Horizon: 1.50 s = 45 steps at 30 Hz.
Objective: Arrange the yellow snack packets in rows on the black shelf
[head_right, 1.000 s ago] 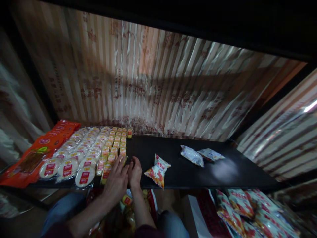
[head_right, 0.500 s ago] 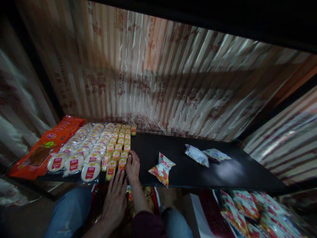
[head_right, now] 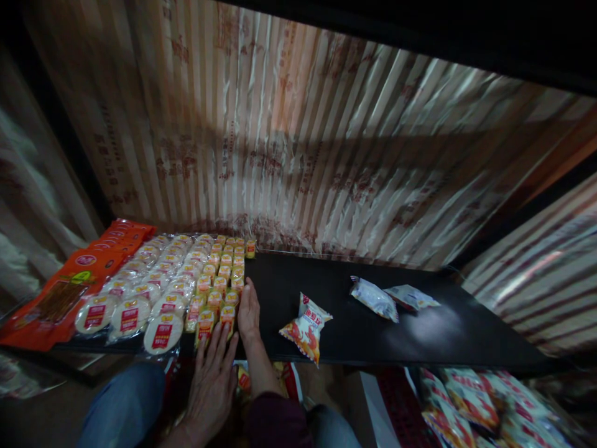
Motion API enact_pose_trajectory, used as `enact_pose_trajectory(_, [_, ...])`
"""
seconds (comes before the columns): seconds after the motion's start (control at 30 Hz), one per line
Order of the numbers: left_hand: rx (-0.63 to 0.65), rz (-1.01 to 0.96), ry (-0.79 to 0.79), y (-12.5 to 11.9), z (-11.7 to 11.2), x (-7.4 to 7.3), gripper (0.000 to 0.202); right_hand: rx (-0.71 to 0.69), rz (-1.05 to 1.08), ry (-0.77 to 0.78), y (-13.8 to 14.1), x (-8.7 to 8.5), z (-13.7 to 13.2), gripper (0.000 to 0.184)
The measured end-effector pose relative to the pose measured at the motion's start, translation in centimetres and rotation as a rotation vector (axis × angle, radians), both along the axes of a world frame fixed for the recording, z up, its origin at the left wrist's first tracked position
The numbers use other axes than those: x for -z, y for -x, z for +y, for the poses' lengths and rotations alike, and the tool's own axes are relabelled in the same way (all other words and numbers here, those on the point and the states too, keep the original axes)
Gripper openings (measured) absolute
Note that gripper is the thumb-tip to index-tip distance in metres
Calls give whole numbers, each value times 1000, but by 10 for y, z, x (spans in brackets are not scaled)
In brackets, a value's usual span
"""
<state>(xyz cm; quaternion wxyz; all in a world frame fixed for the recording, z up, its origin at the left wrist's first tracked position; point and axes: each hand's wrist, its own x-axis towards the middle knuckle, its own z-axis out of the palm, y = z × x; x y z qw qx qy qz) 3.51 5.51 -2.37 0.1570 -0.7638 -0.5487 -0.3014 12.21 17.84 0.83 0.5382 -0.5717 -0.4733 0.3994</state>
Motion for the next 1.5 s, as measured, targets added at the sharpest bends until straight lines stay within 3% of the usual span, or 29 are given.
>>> enact_pose_trajectory(0.27, [8,7,2,1,8,4,53,-59,194,21,2,-1,18,68])
enact_pose_trajectory(0.5, [25,-15,3,1,12,7,53,-121,165,-33,7,-2,20,62])
enact_pose_trajectory(0.63, [27,2,-2,1,14,7,54,-126,104,-42,4,3,23,61])
enact_pose_trajectory(0.87, [2,-1,2,1,15,6,57,-78,224,-6,-1,15,43,68])
enact_pose_trajectory(1.13, [35,-10,33,3,17,7,63,-124,272,19,5,5,56,71])
enact_pose_trajectory(1.5, [48,-21,36,5,19,11,65,-153,318,23,10,6,59,70])
